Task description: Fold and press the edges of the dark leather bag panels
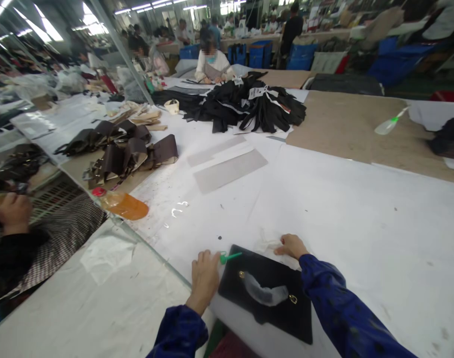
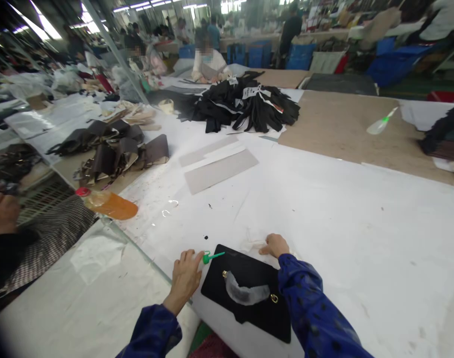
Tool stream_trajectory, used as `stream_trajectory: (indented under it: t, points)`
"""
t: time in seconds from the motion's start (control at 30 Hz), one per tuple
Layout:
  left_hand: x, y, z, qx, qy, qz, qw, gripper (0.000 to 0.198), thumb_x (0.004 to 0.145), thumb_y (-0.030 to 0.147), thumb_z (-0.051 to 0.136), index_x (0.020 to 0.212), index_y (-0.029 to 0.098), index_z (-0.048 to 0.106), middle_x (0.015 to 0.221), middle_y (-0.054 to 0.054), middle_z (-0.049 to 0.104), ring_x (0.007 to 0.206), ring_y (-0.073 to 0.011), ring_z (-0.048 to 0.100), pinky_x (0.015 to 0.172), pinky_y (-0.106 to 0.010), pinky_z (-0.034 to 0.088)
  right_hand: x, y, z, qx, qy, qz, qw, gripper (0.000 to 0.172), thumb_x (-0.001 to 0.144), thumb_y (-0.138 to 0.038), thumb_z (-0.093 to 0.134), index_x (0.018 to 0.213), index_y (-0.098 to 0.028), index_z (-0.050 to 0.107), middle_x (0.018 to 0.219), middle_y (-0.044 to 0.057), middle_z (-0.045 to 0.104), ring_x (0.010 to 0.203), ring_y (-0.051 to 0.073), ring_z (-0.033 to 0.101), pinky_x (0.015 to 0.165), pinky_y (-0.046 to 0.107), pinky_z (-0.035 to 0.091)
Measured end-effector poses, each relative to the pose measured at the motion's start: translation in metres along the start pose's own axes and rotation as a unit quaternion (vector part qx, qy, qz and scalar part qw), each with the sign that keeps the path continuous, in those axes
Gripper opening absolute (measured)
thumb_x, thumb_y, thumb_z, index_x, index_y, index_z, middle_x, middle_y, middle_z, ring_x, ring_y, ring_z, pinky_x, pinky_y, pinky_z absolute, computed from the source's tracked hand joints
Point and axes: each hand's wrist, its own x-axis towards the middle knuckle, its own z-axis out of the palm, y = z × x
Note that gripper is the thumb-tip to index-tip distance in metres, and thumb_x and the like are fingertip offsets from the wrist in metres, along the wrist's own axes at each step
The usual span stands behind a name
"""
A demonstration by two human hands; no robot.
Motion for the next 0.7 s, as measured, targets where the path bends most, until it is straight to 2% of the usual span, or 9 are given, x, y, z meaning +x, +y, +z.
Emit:
stream_trajectory:
  t: [0.17, 0.3, 0.7]
  points:
    - [0.016, 0.007, 0.000, 0.085, -0.011, 0.036, 0.996, 0.039, 0.090, 0.019, 0.063, 0.129, 0.022, 0.058, 0.125, -0.009, 0.057, 0.118, -0.0292, 0.052, 0.095, -0.049, 0.045, 0.000, 0.001, 0.000, 0.007, 0.007, 0.006, 1.000, 0.027, 0.096, -0.038, 0.064, 0.112, -0.016, 0.065, 0.115, 0.007, 0.067, 0.101, 0.022, 0.065, 0.088, 0.042, 0.056]
    - [0.022, 0.006, 0.002, 0.116, -0.011, 0.053, 0.992, 0.039, 0.092, 0.018, 0.062, 0.130, 0.022, 0.058, 0.131, -0.009, 0.057, 0.124, -0.0304, 0.051, 0.101, -0.053, 0.044, 0.001, 0.002, 0.000, 0.004, 0.006, 0.008, 1.000, 0.027, 0.096, -0.037, 0.065, 0.112, -0.016, 0.065, 0.116, 0.008, 0.066, 0.103, 0.022, 0.065, 0.089, 0.043, 0.056]
    - [0.029, 0.008, 0.009, 0.124, 0.001, 0.078, 0.989, 0.038, 0.092, 0.015, 0.062, 0.129, 0.022, 0.059, 0.132, -0.009, 0.057, 0.125, -0.0303, 0.052, 0.101, -0.053, 0.045, -0.002, 0.001, -0.002, 0.003, -0.005, 0.012, 1.000, 0.027, 0.096, -0.037, 0.065, 0.113, -0.016, 0.065, 0.117, 0.008, 0.067, 0.103, 0.022, 0.065, 0.089, 0.043, 0.056]
